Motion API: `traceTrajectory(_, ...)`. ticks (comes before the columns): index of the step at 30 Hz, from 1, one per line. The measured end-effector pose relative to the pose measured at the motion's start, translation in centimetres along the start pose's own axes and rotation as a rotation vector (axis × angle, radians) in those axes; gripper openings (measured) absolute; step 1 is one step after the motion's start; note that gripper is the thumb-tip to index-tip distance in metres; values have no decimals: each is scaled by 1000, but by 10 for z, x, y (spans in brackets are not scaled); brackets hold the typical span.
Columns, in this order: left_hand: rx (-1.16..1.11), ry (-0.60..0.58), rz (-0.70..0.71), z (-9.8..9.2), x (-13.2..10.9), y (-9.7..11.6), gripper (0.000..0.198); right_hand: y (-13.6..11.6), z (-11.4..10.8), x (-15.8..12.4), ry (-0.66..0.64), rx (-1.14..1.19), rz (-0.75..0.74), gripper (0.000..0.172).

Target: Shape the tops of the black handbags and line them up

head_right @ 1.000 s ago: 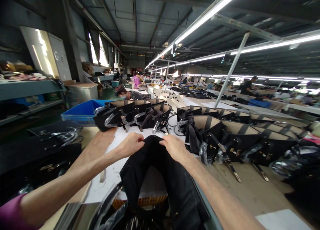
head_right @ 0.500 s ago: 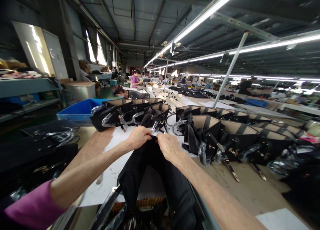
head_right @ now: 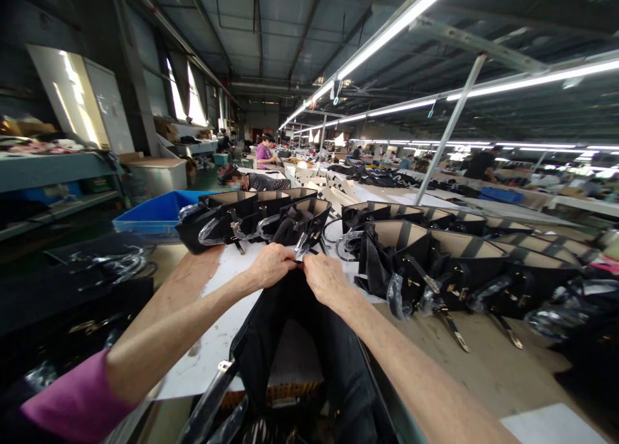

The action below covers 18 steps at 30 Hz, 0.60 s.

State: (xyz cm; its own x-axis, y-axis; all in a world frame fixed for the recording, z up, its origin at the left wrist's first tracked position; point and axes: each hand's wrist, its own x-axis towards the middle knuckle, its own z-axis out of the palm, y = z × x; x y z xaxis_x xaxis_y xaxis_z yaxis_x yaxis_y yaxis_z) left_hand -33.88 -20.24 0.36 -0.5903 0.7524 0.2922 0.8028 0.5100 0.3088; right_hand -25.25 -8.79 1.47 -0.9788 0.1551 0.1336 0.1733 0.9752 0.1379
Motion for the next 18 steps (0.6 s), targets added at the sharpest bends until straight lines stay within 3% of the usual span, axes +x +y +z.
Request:
traceTrajectory(12, -199, -68, -19, -9, -11, -10, 26, -6, 2, 5, 25, 8, -49, 30)
traceTrajectory(15, -260, -80, -60, -20, -32, -10, 29, -8, 3, 4, 44, -8, -28, 30)
traceTrajectory(18, -295, -34, -140, -34, -71, -7, 38, -10, 3, 3, 53, -14, -5, 30)
